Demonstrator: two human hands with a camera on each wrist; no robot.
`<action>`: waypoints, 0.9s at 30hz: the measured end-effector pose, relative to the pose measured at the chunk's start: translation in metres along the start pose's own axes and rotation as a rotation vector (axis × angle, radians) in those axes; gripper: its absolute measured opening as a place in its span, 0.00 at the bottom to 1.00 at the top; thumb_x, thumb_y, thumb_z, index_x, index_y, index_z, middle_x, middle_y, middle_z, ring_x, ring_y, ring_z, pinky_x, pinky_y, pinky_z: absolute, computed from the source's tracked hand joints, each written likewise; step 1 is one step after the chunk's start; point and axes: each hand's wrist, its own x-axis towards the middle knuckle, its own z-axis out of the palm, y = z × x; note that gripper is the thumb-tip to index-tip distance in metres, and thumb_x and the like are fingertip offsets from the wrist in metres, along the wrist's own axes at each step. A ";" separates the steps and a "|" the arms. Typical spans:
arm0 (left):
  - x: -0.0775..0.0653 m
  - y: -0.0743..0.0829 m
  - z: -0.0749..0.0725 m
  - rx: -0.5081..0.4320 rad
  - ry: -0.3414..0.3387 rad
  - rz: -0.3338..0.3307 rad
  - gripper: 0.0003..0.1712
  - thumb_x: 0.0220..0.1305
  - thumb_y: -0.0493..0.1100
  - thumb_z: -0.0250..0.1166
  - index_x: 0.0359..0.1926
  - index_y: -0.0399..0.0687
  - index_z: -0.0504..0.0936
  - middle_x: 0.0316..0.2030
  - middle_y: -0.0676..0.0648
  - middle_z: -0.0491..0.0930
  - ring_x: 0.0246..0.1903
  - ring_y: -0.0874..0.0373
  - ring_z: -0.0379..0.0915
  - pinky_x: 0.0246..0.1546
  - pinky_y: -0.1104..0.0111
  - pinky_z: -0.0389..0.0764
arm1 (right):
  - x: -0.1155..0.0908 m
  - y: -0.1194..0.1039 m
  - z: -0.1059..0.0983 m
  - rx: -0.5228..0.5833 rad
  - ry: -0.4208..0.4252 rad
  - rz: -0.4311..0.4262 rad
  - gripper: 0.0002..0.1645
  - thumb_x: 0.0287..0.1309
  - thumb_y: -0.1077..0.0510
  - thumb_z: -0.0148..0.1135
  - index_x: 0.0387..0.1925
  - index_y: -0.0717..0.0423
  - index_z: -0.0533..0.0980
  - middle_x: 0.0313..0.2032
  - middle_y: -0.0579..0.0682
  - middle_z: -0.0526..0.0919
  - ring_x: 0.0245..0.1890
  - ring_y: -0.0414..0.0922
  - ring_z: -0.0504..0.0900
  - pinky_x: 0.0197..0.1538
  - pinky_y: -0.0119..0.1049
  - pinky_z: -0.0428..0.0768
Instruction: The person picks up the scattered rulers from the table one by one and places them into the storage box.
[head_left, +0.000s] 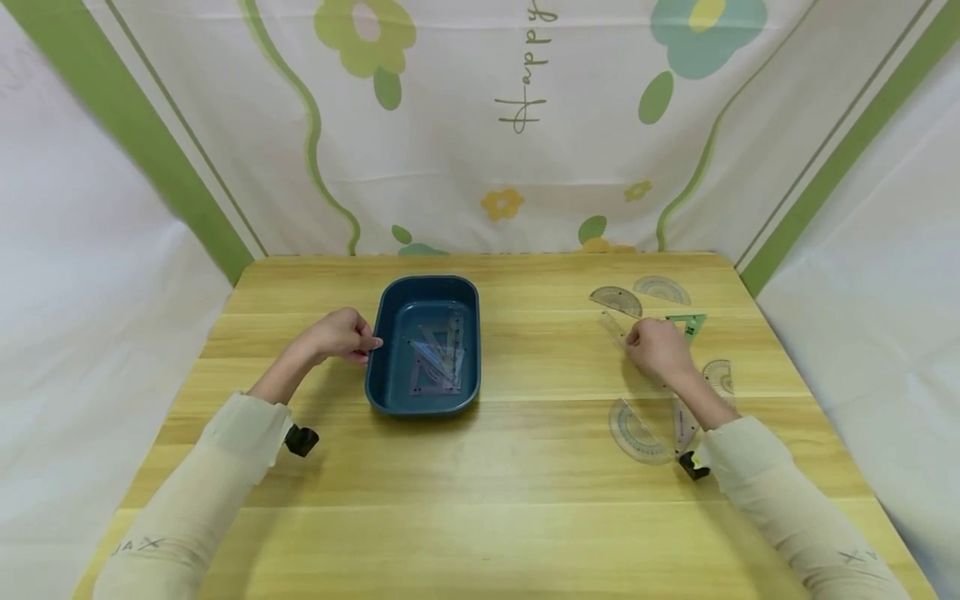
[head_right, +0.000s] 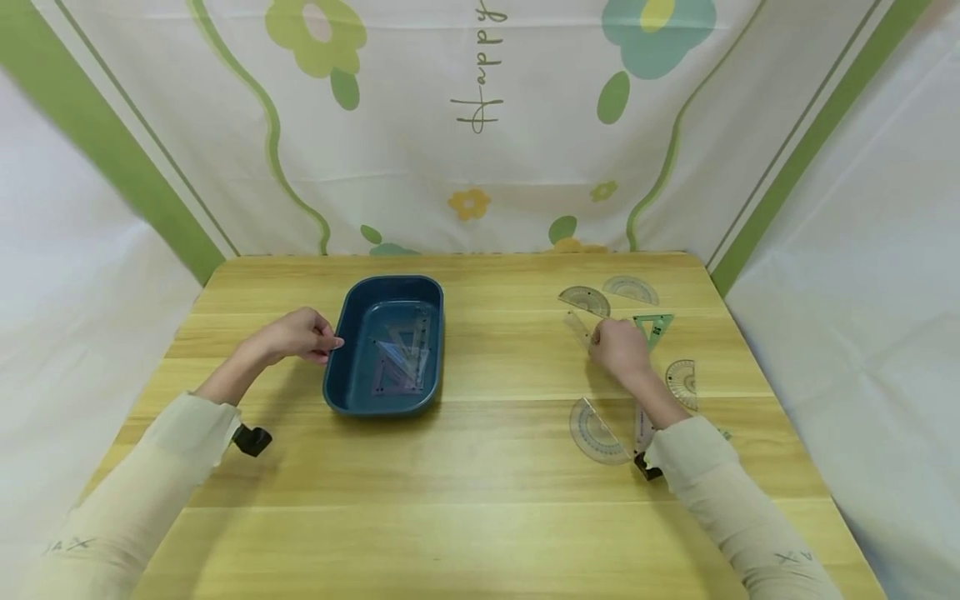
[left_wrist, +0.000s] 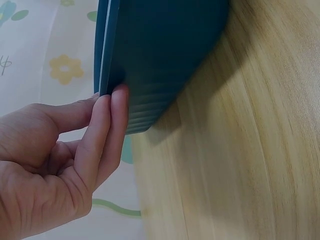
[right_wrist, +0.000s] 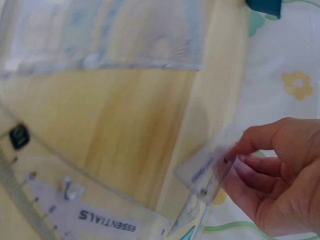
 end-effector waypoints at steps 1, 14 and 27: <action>0.000 0.000 0.000 -0.001 0.001 -0.001 0.19 0.72 0.38 0.59 0.22 0.34 0.77 0.17 0.51 0.73 0.18 0.62 0.72 0.28 0.68 0.83 | -0.001 0.001 -0.001 0.023 0.001 -0.010 0.09 0.61 0.64 0.61 0.29 0.68 0.82 0.28 0.63 0.85 0.27 0.54 0.83 0.33 0.49 0.84; 0.000 0.000 0.002 -0.019 0.008 -0.009 0.21 0.71 0.36 0.59 0.18 0.39 0.74 0.19 0.50 0.74 0.18 0.61 0.72 0.33 0.63 0.85 | -0.004 -0.006 -0.013 0.223 -0.047 -0.008 0.08 0.57 0.63 0.63 0.35 0.65 0.84 0.27 0.56 0.86 0.22 0.42 0.79 0.27 0.33 0.75; 0.001 -0.002 0.001 -0.013 0.012 -0.014 0.20 0.72 0.37 0.59 0.20 0.37 0.75 0.19 0.50 0.75 0.19 0.60 0.73 0.33 0.63 0.85 | -0.007 -0.026 -0.022 0.369 -0.113 0.033 0.10 0.63 0.60 0.64 0.40 0.65 0.83 0.30 0.55 0.87 0.29 0.47 0.86 0.31 0.36 0.83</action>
